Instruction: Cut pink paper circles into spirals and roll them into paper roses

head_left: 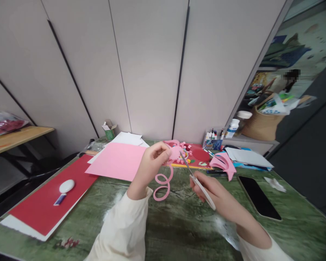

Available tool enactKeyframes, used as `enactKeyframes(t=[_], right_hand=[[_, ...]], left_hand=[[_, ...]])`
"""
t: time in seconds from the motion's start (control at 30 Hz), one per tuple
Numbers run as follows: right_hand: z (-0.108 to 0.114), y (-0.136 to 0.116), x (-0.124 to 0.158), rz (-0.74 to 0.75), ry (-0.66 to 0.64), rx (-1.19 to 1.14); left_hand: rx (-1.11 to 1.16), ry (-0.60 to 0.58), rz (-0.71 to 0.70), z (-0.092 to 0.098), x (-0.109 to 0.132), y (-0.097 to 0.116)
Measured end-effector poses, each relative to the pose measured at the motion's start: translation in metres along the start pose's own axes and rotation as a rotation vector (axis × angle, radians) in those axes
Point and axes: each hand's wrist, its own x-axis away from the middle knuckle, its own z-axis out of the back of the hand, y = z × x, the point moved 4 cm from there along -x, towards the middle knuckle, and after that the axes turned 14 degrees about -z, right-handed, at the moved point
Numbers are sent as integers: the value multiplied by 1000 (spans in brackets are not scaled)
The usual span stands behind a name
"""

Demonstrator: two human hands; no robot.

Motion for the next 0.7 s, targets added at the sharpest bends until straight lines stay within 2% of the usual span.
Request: enactKeyframes(t=[0.13,0.43,0.7], right_hand=[[0,0,-1,2,29,-10],[-3,-4,0,28,25,-55],[-2,-2,0,6,25,-55]], left_hand=[[-11,-108,-4,-6,0,0],[-66,-159,21,-11,2,3],[-47,-101,-15,-10,-1,4]])
